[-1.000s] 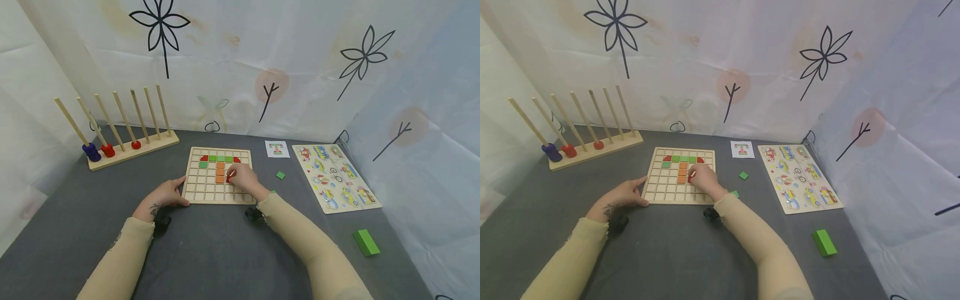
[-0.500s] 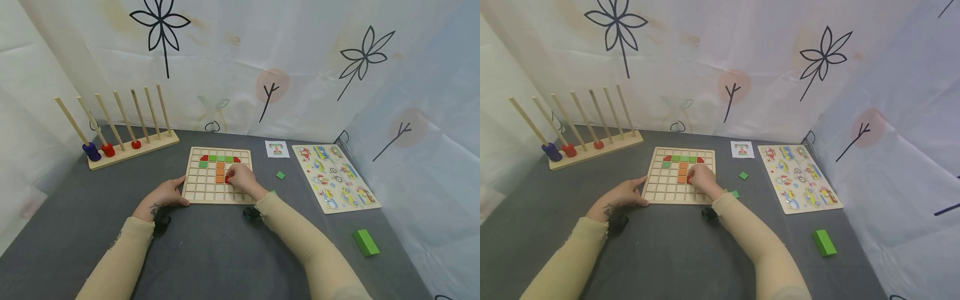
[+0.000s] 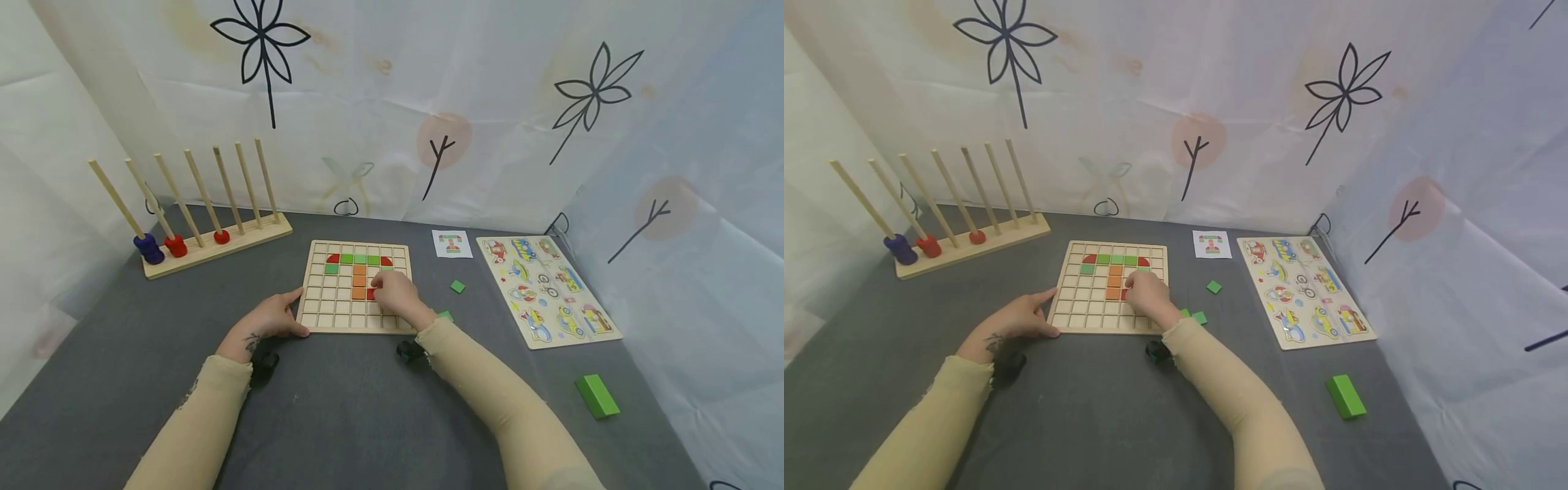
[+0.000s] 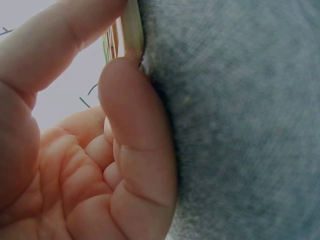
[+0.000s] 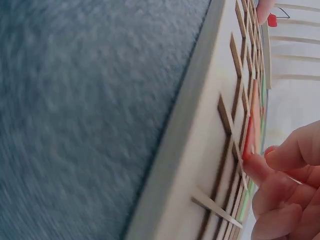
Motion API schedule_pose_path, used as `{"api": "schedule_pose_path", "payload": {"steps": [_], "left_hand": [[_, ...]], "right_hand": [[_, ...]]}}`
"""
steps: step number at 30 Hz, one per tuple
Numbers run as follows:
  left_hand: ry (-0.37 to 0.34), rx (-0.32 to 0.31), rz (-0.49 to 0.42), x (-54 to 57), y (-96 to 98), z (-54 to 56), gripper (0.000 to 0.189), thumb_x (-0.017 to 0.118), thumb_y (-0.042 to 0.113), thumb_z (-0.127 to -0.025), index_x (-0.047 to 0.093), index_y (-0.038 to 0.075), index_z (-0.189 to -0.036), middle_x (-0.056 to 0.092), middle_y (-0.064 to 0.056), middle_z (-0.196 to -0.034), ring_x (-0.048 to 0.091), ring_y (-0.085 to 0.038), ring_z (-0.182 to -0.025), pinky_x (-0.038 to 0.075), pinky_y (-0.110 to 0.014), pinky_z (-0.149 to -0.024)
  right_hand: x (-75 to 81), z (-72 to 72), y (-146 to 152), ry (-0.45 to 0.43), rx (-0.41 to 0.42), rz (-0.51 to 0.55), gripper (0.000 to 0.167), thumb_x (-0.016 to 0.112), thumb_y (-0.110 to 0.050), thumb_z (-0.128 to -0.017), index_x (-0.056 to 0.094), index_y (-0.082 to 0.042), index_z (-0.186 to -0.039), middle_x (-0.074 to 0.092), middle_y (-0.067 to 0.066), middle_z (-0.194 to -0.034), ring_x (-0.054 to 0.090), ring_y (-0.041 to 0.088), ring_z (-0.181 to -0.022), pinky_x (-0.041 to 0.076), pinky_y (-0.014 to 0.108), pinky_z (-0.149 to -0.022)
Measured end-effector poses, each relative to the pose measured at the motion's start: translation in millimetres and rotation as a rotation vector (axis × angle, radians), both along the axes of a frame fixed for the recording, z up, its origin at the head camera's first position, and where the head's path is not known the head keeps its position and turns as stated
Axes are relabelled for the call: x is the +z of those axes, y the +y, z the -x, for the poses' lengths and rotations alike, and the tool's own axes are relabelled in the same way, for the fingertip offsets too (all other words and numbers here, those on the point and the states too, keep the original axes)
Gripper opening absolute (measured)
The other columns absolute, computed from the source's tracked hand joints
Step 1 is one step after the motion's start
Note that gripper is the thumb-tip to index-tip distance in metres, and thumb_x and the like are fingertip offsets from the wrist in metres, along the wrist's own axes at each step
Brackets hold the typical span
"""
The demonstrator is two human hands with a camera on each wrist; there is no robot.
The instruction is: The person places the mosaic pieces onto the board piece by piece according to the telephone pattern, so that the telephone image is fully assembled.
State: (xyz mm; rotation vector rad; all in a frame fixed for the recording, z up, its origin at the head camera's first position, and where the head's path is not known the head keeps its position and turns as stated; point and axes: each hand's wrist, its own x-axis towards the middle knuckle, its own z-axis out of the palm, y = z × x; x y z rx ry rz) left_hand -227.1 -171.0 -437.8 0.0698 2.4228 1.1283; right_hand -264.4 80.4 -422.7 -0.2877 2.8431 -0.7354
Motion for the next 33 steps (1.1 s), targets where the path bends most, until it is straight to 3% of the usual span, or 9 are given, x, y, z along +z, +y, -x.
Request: {"api": "schedule_pose_path", "payload": {"steps": [6, 12, 16, 20, 29, 33], "left_hand": [[0.007, -0.005, -0.01, -0.8, 0.0, -0.5, 0.097, 0.078, 0.011, -0.071, 0.017, 0.003, -0.148, 0.044, 0.001, -0.055, 0.04, -0.012, -0.049, 0.036, -0.027, -0.051], [0.013, -0.005, -0.023, -0.8, 0.0, -0.2, 0.098, 0.078, 0.01, -0.071, 0.017, 0.004, -0.148, 0.044, 0.001, -0.054, 0.039, -0.012, -0.047, 0.036, -0.028, -0.05], [0.007, 0.001, -0.019, -2.2, -0.3, 1.2, 0.098, 0.078, 0.011, -0.071, 0.017, 0.004, -0.148, 0.045, 0.0, -0.055, 0.04, -0.012, -0.048, 0.036, -0.028, -0.05], [0.006, 0.004, -0.012, -3.2, -0.6, 2.0, 0.098, 0.079, 0.011, -0.071, 0.018, 0.004, -0.148, 0.045, -0.001, -0.057, 0.041, -0.013, -0.049, 0.036, -0.028, -0.051], [-0.011, 0.015, 0.003, -3.9, -1.2, 2.7, 0.099, 0.079, 0.011, -0.07, 0.018, 0.005, -0.148, 0.045, 0.0, -0.057, 0.041, -0.012, -0.049, 0.036, -0.027, -0.05], [-0.01, 0.008, 0.006, -4.1, -0.5, 3.0, 0.098, 0.079, 0.012, -0.071, 0.018, 0.005, -0.148, 0.045, 0.0, -0.057, 0.041, -0.012, -0.05, 0.036, -0.027, -0.05]], "right_hand": [[13.2, -1.4, 16.7, 0.041, -0.005, 0.11, 0.029, 0.05, -0.01, -0.089, 0.066, -0.007, -0.113, 0.064, 0.008, -0.113, 0.058, 0.022, -0.09, 0.044, 0.032, -0.067], [26.2, -4.1, 55.1, 0.067, -0.078, 0.203, 0.029, 0.05, -0.011, -0.091, 0.063, -0.004, -0.116, 0.064, 0.012, -0.108, 0.06, 0.025, -0.094, 0.048, 0.037, -0.072], [24.3, -12.7, 80.5, 0.055, -0.11, 0.125, 0.029, 0.054, -0.012, -0.089, 0.063, -0.005, -0.116, 0.064, 0.012, -0.105, 0.06, 0.024, -0.091, 0.048, 0.037, -0.073], [19.4, -24.7, 97.7, 0.033, -0.09, 0.016, 0.027, 0.06, -0.012, -0.086, 0.065, -0.006, -0.112, 0.064, 0.01, -0.099, 0.059, 0.021, -0.086, 0.047, 0.035, -0.069], [2.9, -46.4, 112.6, 0.049, 0.022, -0.103, 0.016, 0.075, -0.024, -0.076, 0.067, -0.011, -0.081, 0.059, -0.001, -0.072, 0.05, 0.011, -0.061, 0.038, 0.029, -0.055], [-1.6, -50.2, 111.8, 0.055, 0.002, -0.145, 0.019, 0.075, -0.03, -0.076, 0.065, -0.014, -0.073, 0.058, -0.003, -0.069, 0.049, 0.011, -0.059, 0.037, 0.029, -0.054]]}}
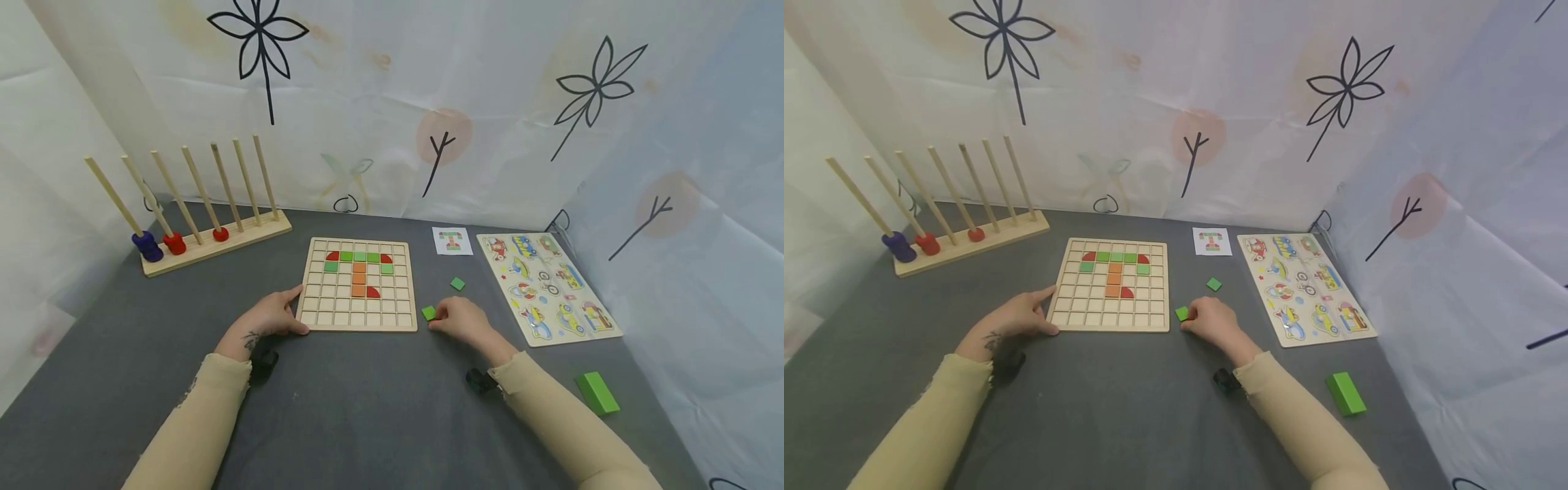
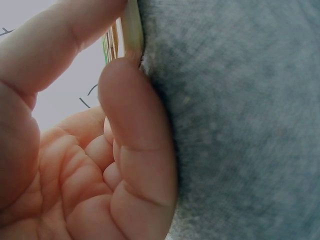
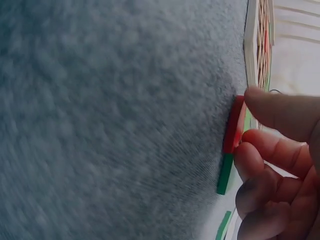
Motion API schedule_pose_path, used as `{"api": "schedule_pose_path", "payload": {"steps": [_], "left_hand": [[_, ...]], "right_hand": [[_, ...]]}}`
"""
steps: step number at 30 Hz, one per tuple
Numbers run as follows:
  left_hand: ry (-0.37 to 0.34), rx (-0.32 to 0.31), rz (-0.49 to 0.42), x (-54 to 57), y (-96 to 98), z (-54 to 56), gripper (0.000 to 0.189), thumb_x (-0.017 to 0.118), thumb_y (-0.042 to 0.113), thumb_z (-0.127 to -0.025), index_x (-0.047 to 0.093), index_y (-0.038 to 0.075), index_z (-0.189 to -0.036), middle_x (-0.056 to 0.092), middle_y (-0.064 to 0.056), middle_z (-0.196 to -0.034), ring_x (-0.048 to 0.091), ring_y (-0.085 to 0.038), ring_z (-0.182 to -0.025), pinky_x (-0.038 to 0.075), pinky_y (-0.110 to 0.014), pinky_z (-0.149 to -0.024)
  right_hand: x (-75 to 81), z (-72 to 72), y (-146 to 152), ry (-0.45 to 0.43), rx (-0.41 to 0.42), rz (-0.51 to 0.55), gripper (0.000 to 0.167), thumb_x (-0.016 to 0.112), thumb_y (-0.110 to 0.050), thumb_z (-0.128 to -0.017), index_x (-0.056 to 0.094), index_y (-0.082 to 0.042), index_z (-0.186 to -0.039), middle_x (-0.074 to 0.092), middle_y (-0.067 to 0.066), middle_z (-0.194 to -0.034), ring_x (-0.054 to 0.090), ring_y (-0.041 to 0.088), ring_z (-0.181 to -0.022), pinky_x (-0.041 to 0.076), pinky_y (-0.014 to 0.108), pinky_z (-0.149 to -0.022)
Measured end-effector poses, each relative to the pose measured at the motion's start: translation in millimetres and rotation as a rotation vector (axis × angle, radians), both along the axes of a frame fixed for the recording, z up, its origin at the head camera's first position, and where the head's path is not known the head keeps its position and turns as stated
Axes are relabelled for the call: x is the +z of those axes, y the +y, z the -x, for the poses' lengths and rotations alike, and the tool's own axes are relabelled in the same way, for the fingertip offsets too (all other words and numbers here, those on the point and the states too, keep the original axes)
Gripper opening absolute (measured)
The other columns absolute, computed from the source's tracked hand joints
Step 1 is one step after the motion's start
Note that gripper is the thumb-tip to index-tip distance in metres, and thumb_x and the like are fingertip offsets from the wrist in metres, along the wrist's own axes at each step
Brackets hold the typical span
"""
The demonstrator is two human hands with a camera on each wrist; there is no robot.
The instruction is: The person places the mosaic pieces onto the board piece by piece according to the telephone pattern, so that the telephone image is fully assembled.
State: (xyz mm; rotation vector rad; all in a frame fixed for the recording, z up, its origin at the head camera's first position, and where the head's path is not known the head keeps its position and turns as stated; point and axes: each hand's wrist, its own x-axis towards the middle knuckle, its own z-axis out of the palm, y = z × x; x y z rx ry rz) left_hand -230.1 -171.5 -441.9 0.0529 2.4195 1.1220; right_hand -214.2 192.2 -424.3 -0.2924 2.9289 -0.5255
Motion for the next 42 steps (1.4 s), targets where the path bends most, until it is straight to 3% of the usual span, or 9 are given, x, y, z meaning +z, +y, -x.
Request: {"api": "schedule_pose_path", "payload": {"steps": [9, 16, 23, 26, 29, 32, 34, 36, 42], "left_hand": [[0.027, -0.017, -0.014, 1.7, -0.3, -1.8, 0.098, 0.078, 0.011, -0.071, 0.018, 0.003, -0.148, 0.044, 0.0, -0.056, 0.039, -0.012, -0.049, 0.035, -0.028, -0.05], [0.023, -0.018, -0.014, 1.5, -0.8, -2.0, 0.098, 0.078, 0.011, -0.071, 0.017, 0.003, -0.148, 0.044, 0.0, -0.056, 0.039, -0.012, -0.049, 0.035, -0.028, -0.05], [0.017, -0.015, -0.007, 0.9, -0.9, -1.5, 0.098, 0.078, 0.012, -0.071, 0.018, 0.004, -0.148, 0.045, 0.0, -0.056, 0.04, -0.012, -0.049, 0.036, -0.027, -0.05], [0.011, -0.013, -0.003, 1.2, -0.6, -1.7, 0.099, 0.079, 0.013, -0.071, 0.017, 0.004, -0.148, 0.045, 0.0, -0.056, 0.041, -0.012, -0.049, 0.036, -0.027, -0.05], [0.002, -0.007, 0.0, 1.8, -0.1, -1.8, 0.099, 0.079, 0.013, -0.071, 0.017, 0.005, -0.148, 0.046, 0.0, -0.057, 0.041, -0.012, -0.049, 0.036, -0.027, -0.05], [0.003, -0.014, 0.005, 2.3, -0.1, -1.7, 0.099, 0.079, 0.014, -0.071, 0.017, 0.004, -0.148, 0.046, -0.001, -0.058, 0.042, -0.013, -0.05, 0.036, -0.027, -0.051], [0.002, -0.003, 0.008, 2.5, 0.0, -1.4, 0.099, 0.079, 0.014, -0.071, 0.018, 0.005, -0.148, 0.046, -0.001, -0.058, 0.042, -0.013, -0.05, 0.036, -0.027, -0.051], [0.007, -0.006, 0.01, 2.6, 0.1, -1.5, 0.099, 0.079, 0.014, -0.071, 0.018, 0.004, -0.148, 0.046, -0.001, -0.058, 0.042, -0.013, -0.05, 0.036, -0.027, -0.051], [0.003, 0.001, 0.012, 4.0, 0.1, -2.3, 0.098, 0.079, 0.014, -0.071, 0.018, 0.005, -0.148, 0.046, -0.001, -0.058, 0.042, -0.013, -0.049, 0.036, -0.028, -0.051]], "right_hand": [[-1.9, -2.6, -3.2, -0.041, -0.104, -0.019, 0.021, 0.074, -0.031, -0.077, 0.065, -0.013, -0.075, 0.059, -0.001, -0.071, 0.051, 0.013, -0.06, 0.037, 0.03, -0.052], [-4.1, -4.9, -2.7, -0.043, -0.104, 0.005, 0.019, 0.074, -0.03, -0.077, 0.065, -0.013, -0.079, 0.059, 0.0, -0.073, 0.051, 0.013, -0.061, 0.037, 0.03, -0.053], [-6.0, -7.6, -4.0, -0.015, -0.101, 0.05, 0.02, 0.077, -0.022, -0.074, 0.059, -0.013, -0.075, 0.056, 0.0, -0.073, 0.049, 0.015, -0.063, 0.035, 0.029, -0.055], [-4.5, -7.8, -5.8, -0.018, -0.073, 0.104, 0.022, 0.077, -0.017, -0.074, 0.056, -0.009, -0.077, 0.053, 0.002, -0.072, 0.047, 0.015, -0.062, 0.034, 0.029, -0.054], [-0.8, -6.3, -9.7, -0.049, -0.048, 0.2, 0.02, 0.073, -0.014, -0.078, 0.061, -0.008, -0.091, 0.052, 0.005, -0.074, 0.045, 0.016, -0.061, 0.035, 0.029, -0.054], [6.5, -2.5, -18.3, -0.089, -0.021, 0.291, 0.025, 0.065, -0.013, -0.086, 0.064, -0.01, -0.11, 0.059, 0.008, -0.088, 0.046, 0.016, -0.065, 0.037, 0.029, -0.056], [12.8, 1.1, -27.1, -0.104, 0.003, 0.337, 0.025, 0.058, -0.013, -0.09, 0.065, -0.011, -0.115, 0.063, 0.009, -0.099, 0.048, 0.016, -0.069, 0.038, 0.029, -0.058], [19.4, 5.4, -37.6, -0.094, 0.035, 0.366, 0.024, 0.055, -0.013, -0.092, 0.067, -0.01, -0.112, 0.064, 0.008, -0.104, 0.05, 0.016, -0.072, 0.04, 0.028, -0.06], [30.1, 19.6, -72.4, -0.028, 0.065, 0.53, 0.014, 0.062, -0.011, -0.087, 0.068, -0.003, -0.097, 0.067, 0.006, -0.085, 0.058, 0.028, -0.075, 0.043, 0.028, -0.062]]}}
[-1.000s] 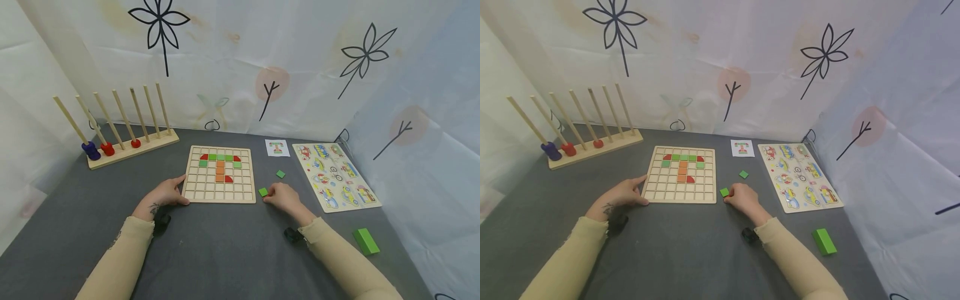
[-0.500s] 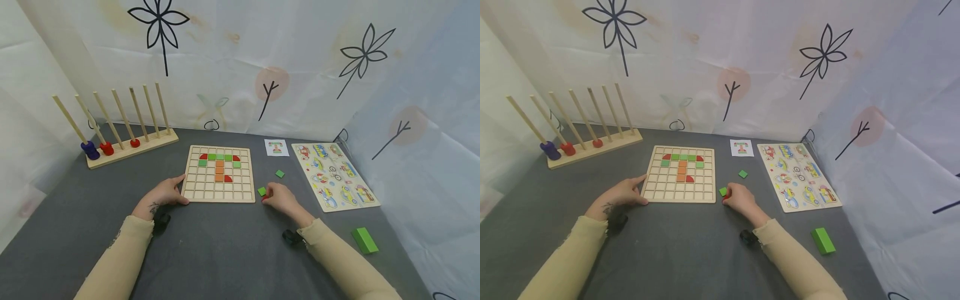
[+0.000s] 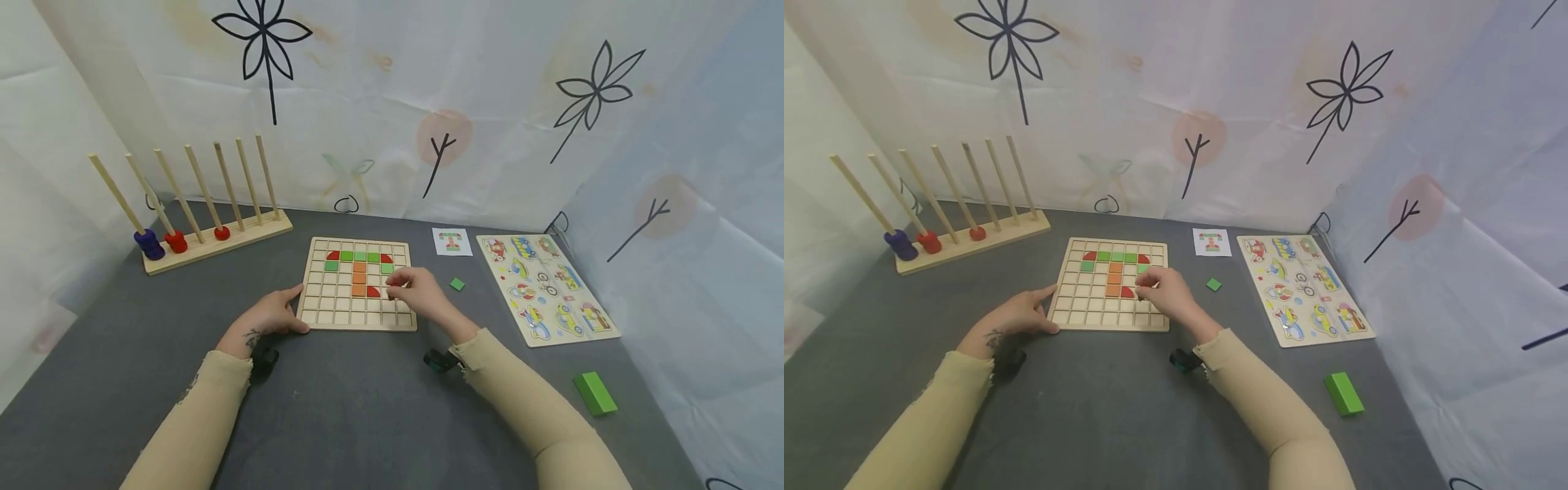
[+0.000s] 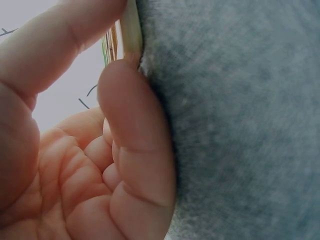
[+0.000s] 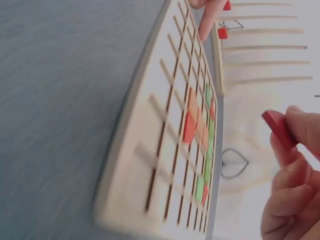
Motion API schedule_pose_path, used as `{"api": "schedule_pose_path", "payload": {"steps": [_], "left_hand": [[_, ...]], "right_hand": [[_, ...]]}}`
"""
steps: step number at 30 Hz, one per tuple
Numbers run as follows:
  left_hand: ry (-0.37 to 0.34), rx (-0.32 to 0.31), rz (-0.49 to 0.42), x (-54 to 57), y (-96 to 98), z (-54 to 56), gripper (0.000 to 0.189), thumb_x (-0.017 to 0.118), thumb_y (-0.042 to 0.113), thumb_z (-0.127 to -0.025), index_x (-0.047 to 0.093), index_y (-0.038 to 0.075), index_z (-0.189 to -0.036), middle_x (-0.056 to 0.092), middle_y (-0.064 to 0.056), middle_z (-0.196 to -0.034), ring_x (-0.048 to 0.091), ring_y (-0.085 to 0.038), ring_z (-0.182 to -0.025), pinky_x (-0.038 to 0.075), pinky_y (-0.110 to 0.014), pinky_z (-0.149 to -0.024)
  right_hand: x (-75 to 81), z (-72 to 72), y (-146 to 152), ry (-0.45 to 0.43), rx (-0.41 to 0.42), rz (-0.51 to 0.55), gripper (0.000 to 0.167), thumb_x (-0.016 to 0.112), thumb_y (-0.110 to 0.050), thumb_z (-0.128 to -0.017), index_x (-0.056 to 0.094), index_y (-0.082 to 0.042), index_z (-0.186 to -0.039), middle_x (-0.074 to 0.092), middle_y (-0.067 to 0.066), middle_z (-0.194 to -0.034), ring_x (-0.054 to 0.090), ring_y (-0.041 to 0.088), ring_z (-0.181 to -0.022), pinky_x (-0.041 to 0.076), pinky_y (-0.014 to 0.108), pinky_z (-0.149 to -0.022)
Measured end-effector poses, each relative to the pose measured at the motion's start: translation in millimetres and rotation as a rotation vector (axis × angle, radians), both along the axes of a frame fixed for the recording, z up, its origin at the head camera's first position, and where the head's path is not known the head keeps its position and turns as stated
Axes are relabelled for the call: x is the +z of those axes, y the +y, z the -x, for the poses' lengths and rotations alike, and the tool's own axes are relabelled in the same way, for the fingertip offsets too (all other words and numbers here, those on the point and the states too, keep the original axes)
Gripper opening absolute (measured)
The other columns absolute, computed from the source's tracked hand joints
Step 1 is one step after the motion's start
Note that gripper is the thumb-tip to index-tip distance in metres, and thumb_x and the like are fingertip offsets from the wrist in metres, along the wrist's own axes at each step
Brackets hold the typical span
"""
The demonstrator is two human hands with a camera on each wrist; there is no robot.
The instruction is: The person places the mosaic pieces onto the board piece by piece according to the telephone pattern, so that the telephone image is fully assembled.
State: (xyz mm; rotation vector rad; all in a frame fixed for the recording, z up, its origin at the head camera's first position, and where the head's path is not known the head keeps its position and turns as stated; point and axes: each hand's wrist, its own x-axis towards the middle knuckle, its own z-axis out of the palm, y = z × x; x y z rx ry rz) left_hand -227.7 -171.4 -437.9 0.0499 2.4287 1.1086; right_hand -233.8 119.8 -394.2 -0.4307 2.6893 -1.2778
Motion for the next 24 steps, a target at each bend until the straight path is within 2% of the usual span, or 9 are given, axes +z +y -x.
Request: {"api": "schedule_pose_path", "payload": {"steps": [2, 5, 9, 14, 21, 24], "left_hand": [[-0.003, 0.0, -0.001, 0.1, 0.3, 0.4, 0.098, 0.078, 0.013, -0.072, 0.017, 0.005, -0.148, 0.046, -0.001, -0.057, 0.042, -0.013, -0.049, 0.036, -0.027, -0.051], [-0.007, 0.001, -0.003, 0.0, 0.1, 0.8, 0.098, 0.078, 0.013, -0.072, 0.017, 0.006, -0.148, 0.045, 0.0, -0.056, 0.041, -0.012, -0.048, 0.035, -0.027, -0.05], [0.001, -0.004, -0.019, -0.5, 0.2, 0.5, 0.098, 0.078, 0.012, -0.071, 0.017, 0.005, -0.148, 0.044, 0.0, -0.055, 0.04, -0.012, -0.048, 0.036, -0.027, -0.05], [0.008, -0.011, -0.027, -2.2, -0.3, 0.6, 0.098, 0.078, 0.012, -0.072, 0.017, 0.005, -0.148, 0.044, 0.0, -0.055, 0.04, -0.012, -0.048, 0.036, -0.027, -0.05], [-0.008, -0.005, -0.039, -1.2, -0.9, 0.9, 0.097, 0.078, 0.013, -0.072, 0.017, 0.006, -0.148, 0.045, 0.0, -0.055, 0.041, -0.012, -0.047, 0.036, -0.027, -0.05], [-0.009, -0.008, -0.041, -0.7, -0.9, 0.9, 0.097, 0.077, 0.013, -0.073, 0.017, 0.005, -0.148, 0.045, 0.001, -0.055, 0.041, -0.012, -0.047, 0.035, -0.027, -0.05]], "right_hand": [[0.1, 6.0, -10.7, 0.008, -0.02, 0.056, 0.009, 0.066, -0.011, -0.085, 0.069, -0.004, -0.091, 0.067, 0.005, -0.083, 0.06, 0.027, -0.078, 0.044, 0.028, -0.064], [-0.9, 15.2, -26.0, 0.004, -0.043, 0.112, 0.005, 0.069, -0.011, -0.082, 0.067, -0.006, -0.083, 0.067, 0.005, -0.083, 0.06, 0.02, -0.075, 0.046, 0.028, -0.064], [-3.8, 25.4, -44.4, -0.035, -0.043, 0.111, 0.004, 0.068, -0.009, -0.082, 0.065, -0.006, -0.082, 0.066, 0.007, -0.085, 0.06, 0.018, -0.072, 0.048, 0.027, -0.061], [-10.6, 33.2, -63.0, -0.047, 0.031, -0.01, 0.009, 0.061, -0.005, -0.085, 0.067, -0.006, -0.092, 0.064, 0.007, -0.093, 0.057, 0.016, -0.075, 0.047, 0.025, -0.062], [-19.2, 39.3, -78.7, 0.007, 0.098, -0.284, 0.016, 0.058, -0.008, -0.088, 0.069, -0.015, -0.097, 0.065, -0.001, -0.099, 0.058, 0.011, -0.078, 0.044, 0.025, -0.063], [-22.0, 40.8, -83.0, 0.046, 0.12, -0.359, 0.017, 0.058, -0.007, -0.087, 0.07, -0.016, -0.095, 0.066, -0.002, -0.098, 0.057, 0.011, -0.078, 0.043, 0.024, -0.064]]}}
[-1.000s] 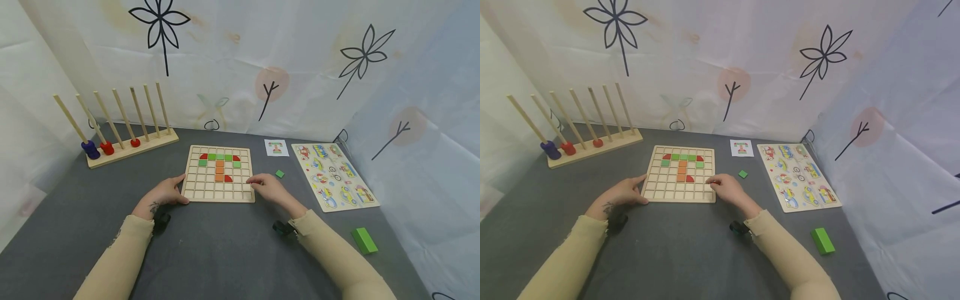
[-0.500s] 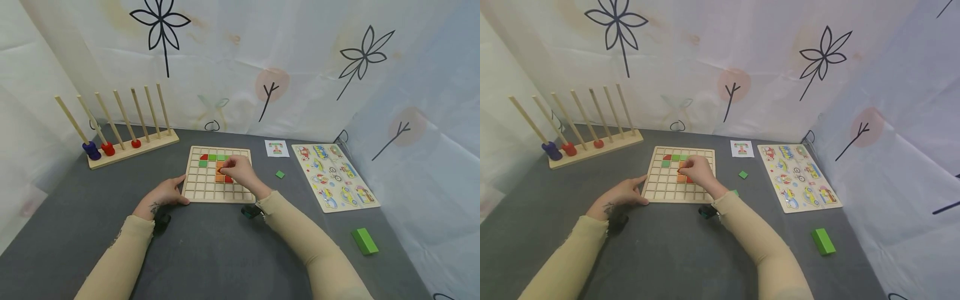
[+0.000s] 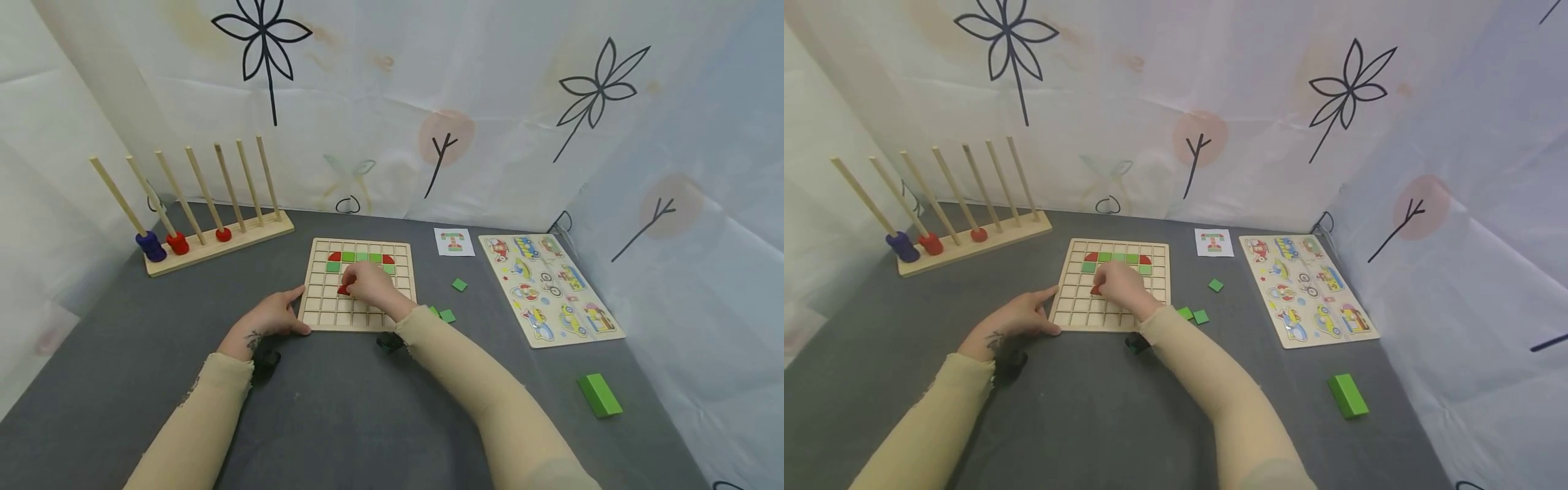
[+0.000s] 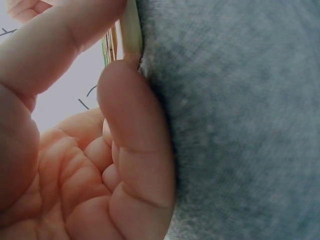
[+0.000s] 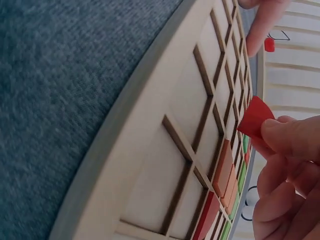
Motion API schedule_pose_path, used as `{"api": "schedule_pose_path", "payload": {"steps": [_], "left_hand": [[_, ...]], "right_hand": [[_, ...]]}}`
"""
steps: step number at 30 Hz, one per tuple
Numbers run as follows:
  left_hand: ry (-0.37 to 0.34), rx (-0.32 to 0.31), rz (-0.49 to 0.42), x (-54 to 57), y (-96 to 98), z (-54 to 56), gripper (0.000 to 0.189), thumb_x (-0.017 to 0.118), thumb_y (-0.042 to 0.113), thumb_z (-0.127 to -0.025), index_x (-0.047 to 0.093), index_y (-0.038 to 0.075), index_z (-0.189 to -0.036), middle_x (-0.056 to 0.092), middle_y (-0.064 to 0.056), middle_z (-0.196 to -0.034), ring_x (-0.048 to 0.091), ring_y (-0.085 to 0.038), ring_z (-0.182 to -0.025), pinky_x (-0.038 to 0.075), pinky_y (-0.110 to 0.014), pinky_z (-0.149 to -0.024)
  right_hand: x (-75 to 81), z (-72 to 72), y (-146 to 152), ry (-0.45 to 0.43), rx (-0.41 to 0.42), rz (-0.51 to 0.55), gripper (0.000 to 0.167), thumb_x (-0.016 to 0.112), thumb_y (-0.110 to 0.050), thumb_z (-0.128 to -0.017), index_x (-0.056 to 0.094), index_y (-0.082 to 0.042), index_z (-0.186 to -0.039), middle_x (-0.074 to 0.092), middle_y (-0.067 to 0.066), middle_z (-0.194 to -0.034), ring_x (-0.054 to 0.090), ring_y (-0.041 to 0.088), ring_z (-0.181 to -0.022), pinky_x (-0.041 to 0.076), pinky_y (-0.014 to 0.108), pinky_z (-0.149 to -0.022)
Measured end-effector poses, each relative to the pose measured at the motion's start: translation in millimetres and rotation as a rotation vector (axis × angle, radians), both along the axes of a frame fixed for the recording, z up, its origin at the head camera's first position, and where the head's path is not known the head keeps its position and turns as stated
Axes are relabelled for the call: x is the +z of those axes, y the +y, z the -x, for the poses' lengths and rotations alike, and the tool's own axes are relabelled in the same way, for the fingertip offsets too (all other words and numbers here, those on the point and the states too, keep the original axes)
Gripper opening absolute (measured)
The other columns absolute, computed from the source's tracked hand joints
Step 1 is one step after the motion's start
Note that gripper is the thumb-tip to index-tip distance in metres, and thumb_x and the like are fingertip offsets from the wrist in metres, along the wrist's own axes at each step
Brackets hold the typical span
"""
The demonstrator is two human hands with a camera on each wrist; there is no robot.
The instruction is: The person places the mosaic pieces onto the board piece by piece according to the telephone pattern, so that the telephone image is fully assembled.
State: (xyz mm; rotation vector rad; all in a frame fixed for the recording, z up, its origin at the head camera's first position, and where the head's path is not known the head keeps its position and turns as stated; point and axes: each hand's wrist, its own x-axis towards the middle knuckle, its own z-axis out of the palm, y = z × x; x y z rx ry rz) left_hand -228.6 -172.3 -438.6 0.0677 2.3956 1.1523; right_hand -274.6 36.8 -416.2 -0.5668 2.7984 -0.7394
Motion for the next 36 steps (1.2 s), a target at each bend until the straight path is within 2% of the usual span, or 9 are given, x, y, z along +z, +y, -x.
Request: {"api": "schedule_pose_path", "payload": {"steps": [8, 15, 21, 26, 31, 34, 36], "left_hand": [[0.007, -0.003, 0.001, 0.0, 0.3, -0.3, 0.097, 0.078, 0.013, -0.072, 0.017, 0.005, -0.148, 0.045, 0.0, -0.056, 0.041, -0.012, -0.048, 0.035, -0.027, -0.05], [0.012, -0.003, 0.0, -1.2, 0.2, 0.3, 0.098, 0.078, 0.013, -0.072, 0.017, 0.005, -0.148, 0.045, 0.0, -0.055, 0.041, -0.012, -0.047, 0.035, -0.028, -0.05], [0.002, 0.001, 0.021, -2.3, 0.2, 1.2, 0.098, 0.078, 0.014, -0.072, 0.017, 0.006, -0.148, 0.046, 0.0, -0.057, 0.042, -0.013, -0.049, 0.035, -0.027, -0.05], [-0.01, 0.006, 0.029, -2.5, 0.4, 1.7, 0.098, 0.079, 0.015, -0.072, 0.017, 0.007, -0.148, 0.046, -0.001, -0.058, 0.042, -0.013, -0.05, 0.035, -0.027, -0.051], [-0.012, 0.011, 0.032, -2.6, 0.0, 1.8, 0.098, 0.079, 0.015, -0.072, 0.017, 0.006, -0.148, 0.045, 0.0, -0.057, 0.041, -0.013, -0.049, 0.035, -0.027, -0.05], [0.0, 0.002, 0.023, -2.7, 0.1, 1.6, 0.099, 0.078, 0.014, -0.072, 0.017, 0.005, -0.148, 0.045, 0.0, -0.057, 0.041, -0.012, -0.049, 0.035, -0.027, -0.05], [0.005, 0.005, 0.02, -2.5, -0.2, 1.5, 0.099, 0.079, 0.013, -0.072, 0.016, 0.005, -0.148, 0.046, 0.0, -0.057, 0.041, -0.012, -0.048, 0.035, -0.027, -0.05]], "right_hand": [[-1.9, 0.9, -4.3, 0.029, 0.028, -0.085, 0.024, 0.054, -0.001, -0.085, 0.071, -0.016, -0.091, 0.067, -0.002, -0.097, 0.056, 0.012, -0.08, 0.043, 0.025, -0.067], [-3.0, 2.2, -6.2, 0.029, 0.038, -0.164, 0.024, 0.054, -0.005, -0.087, 0.07, -0.017, -0.099, 0.066, -0.002, -0.104, 0.056, 0.011, -0.084, 0.044, 0.026, -0.069], [-5.4, 1.9, -8.4, 0.039, 0.061, -0.251, 0.023, 0.055, -0.01, -0.087, 0.069, -0.018, -0.104, 0.06, 0.002, -0.111, 0.051, 0.013, -0.084, 0.041, 0.025, -0.061], [-5.1, -0.2, -8.7, 0.017, 0.061, -0.262, 0.027, 0.055, -0.01, -0.085, 0.07, -0.018, -0.106, 0.061, 0.001, -0.115, 0.048, 0.014, -0.08, 0.035, 0.024, -0.054], [0.1, -3.0, -3.2, -0.024, 0.053, -0.202, 0.035, 0.054, -0.009, -0.084, 0.067, -0.018, -0.115, 0.061, -0.001, -0.118, 0.053, 0.014, -0.086, 0.037, 0.024, -0.056], [7.0, -4.9, 7.3, -0.053, 0.019, -0.085, 0.036, 0.056, -0.015, -0.087, 0.061, -0.015, -0.122, 0.061, 0.003, -0.116, 0.056, 0.014, -0.087, 0.041, 0.026, -0.062], [13.2, -5.4, 17.3, -0.072, -0.019, 0.037, 0.039, 0.058, -0.017, -0.088, 0.057, -0.012, -0.126, 0.06, 0.006, -0.111, 0.055, 0.015, -0.073, 0.041, 0.027, -0.06]]}}
